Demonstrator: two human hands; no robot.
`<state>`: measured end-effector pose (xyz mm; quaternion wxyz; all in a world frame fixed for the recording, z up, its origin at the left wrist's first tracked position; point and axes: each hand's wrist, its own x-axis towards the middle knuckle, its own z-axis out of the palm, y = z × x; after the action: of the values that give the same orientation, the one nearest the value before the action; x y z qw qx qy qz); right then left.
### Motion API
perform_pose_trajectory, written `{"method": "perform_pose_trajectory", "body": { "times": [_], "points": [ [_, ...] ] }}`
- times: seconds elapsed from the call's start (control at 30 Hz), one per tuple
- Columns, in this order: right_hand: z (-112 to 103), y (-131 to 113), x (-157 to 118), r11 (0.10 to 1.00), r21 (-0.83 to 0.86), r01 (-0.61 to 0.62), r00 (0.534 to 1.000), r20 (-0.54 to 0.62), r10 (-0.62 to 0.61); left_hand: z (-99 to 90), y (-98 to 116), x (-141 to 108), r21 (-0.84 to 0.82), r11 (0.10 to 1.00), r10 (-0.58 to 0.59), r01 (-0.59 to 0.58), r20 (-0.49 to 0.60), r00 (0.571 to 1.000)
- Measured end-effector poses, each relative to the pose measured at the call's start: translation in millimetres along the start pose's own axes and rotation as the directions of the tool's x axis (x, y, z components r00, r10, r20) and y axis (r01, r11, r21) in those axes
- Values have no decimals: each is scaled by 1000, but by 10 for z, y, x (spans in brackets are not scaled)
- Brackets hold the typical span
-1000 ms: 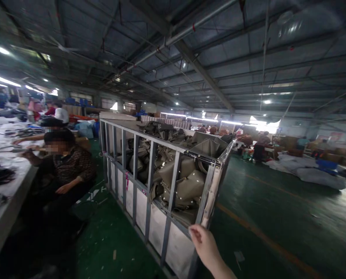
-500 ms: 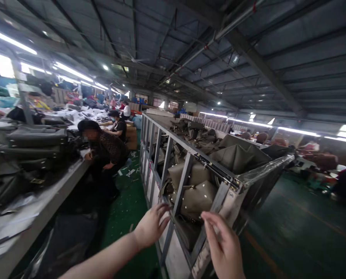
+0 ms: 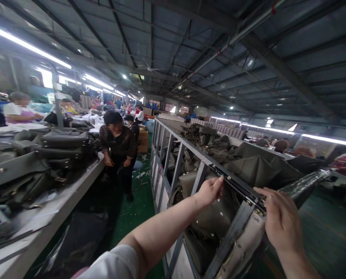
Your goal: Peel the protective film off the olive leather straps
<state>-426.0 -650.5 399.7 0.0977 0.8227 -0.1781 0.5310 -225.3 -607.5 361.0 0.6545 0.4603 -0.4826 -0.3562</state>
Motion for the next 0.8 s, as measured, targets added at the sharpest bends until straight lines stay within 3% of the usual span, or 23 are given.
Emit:
{"method": "perform_pose_trajectory", "body": {
  "times": [0.23, 0.47, 0.63, 0.8],
  "points": [
    [-1, -96, -1, 998, -11, -65, 998, -18, 65, -106, 192, 4, -121, 991, -58, 64, 55, 997],
    [-85, -196, 38, 996, -56, -66, 996, 53, 69, -176, 315, 55, 54, 992, -117, 114, 72, 990],
    [-77, -173, 40, 995, -79, -52, 998, 34, 55, -207, 302, 32, 340, 940, 55, -33, -55, 997],
    [-41, -171, 18, 999, -44, -26, 1000, -16, 26, -304, 303, -52, 576, 790, 288, -211, -44, 957]
  ]
}}
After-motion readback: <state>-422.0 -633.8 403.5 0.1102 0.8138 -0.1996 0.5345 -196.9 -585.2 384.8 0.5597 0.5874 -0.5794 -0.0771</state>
